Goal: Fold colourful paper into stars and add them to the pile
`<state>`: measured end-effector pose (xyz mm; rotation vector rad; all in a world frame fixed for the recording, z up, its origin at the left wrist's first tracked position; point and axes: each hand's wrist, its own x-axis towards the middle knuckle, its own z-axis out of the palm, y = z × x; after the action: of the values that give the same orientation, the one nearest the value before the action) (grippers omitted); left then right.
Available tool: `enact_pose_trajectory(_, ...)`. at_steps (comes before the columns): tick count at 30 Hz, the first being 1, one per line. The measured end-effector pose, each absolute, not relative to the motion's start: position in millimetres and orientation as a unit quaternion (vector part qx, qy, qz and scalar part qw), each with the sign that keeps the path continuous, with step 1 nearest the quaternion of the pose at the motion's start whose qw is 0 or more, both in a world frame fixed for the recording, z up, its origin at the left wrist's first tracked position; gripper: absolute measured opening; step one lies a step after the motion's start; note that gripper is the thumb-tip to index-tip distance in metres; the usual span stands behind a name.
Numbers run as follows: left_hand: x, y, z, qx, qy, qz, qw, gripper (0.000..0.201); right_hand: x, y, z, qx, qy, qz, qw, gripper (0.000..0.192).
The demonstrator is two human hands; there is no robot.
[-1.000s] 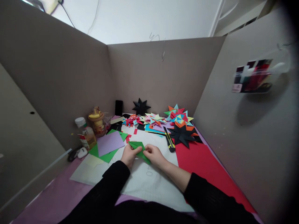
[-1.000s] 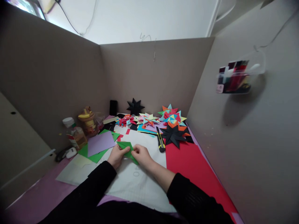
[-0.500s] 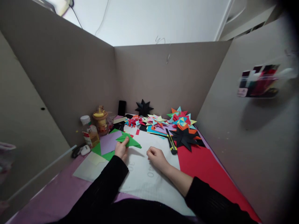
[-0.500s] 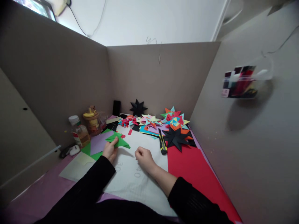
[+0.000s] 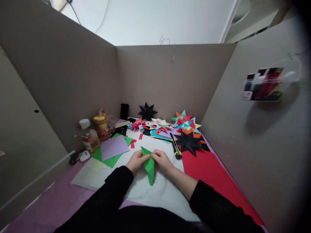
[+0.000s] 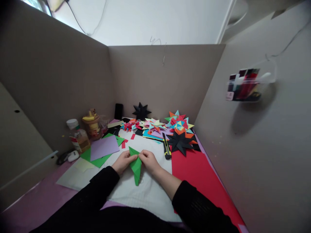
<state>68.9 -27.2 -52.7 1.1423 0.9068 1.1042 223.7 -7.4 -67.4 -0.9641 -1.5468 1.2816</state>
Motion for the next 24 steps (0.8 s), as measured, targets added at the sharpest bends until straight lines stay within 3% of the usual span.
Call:
enact_pose_trajectory(4,63.4,-23.7,-54.8,0.505,0.439,0.446,0.595,0.033,225.0,-9.3,-60.4,-0.377,-0.628,0.562,0.385,0.024)
enact_pose_trajectory(11,58.7,-14.9,-55.2,0.444,0.481,0.542,0.528,0.036,224.0,-12.8,-50.0,-0.375,-0.612,0.593,0.364,0.022)
enact_pose_trajectory(15,45.4,-4.3,-53.0,0.391,0.503,0.598,0.487,0.026,223.5,-9.7,-55.0,-0.366,-0.588,0.604,0.395,0.021)
enact_pose_trajectory(18,38.8,-2.2,-50.2,0.354,0.512,0.628,0.467,0.032,226.3,-4.1,-59.9,-0.389,-0.550,0.587,0.448,0.023)
enact_pose_trajectory(21,49.1,-9.6,-50.6,0.422,0.482,0.572,0.511,0.041,227.9,1.5,-62.0,-0.418,-0.510,0.548,0.515,0.027)
enact_pose_trajectory(24,64.5,-17.6,-53.6,0.504,0.467,0.483,0.544,0.044,226.6,2.4,-62.6,-0.425,-0.511,0.527,0.530,0.030)
